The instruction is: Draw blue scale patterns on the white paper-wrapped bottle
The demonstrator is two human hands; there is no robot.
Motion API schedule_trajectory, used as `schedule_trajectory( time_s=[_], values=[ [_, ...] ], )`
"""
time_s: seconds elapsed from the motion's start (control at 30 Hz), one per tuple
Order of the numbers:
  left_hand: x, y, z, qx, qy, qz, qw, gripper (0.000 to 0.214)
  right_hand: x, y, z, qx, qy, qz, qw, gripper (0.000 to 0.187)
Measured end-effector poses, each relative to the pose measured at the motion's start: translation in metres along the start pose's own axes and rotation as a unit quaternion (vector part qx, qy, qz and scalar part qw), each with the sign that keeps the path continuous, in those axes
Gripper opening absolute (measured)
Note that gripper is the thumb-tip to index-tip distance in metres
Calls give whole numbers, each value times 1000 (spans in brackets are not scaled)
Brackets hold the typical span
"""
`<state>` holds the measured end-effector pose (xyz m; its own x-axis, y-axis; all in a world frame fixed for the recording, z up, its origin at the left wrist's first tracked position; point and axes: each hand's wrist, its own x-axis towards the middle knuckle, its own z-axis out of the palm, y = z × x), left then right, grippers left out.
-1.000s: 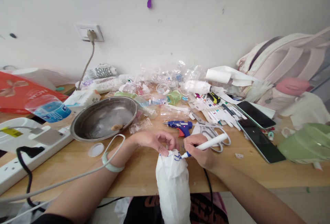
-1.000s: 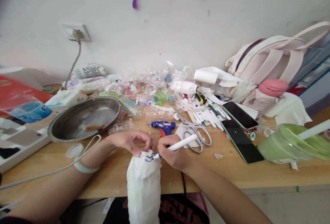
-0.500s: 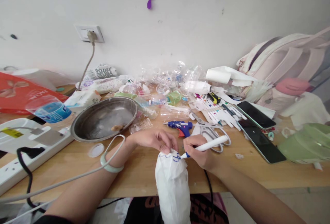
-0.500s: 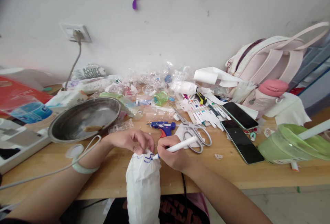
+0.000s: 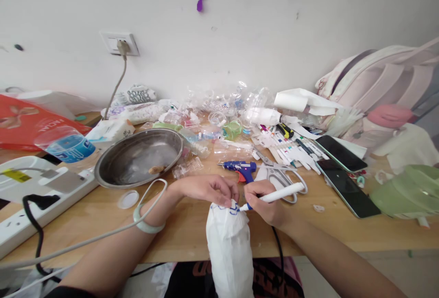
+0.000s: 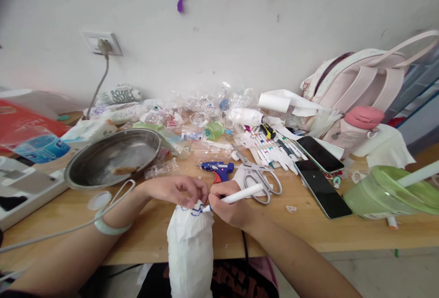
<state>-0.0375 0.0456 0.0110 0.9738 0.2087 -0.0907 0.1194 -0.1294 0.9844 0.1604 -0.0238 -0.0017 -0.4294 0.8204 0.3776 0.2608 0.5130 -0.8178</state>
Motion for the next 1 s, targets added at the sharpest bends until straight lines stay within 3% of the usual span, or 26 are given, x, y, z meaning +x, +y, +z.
schedule_trajectory(
  time_s=[0.5,1.0],
  values=[
    [-2,-1,0,23,-2,56,998,20,-2,1,2,-6,-12,-35,999,29],
    [-2,-5,-4,-7,-22,31,999,32,-1,3,1,3,-31,-49,998,28]
  ],
)
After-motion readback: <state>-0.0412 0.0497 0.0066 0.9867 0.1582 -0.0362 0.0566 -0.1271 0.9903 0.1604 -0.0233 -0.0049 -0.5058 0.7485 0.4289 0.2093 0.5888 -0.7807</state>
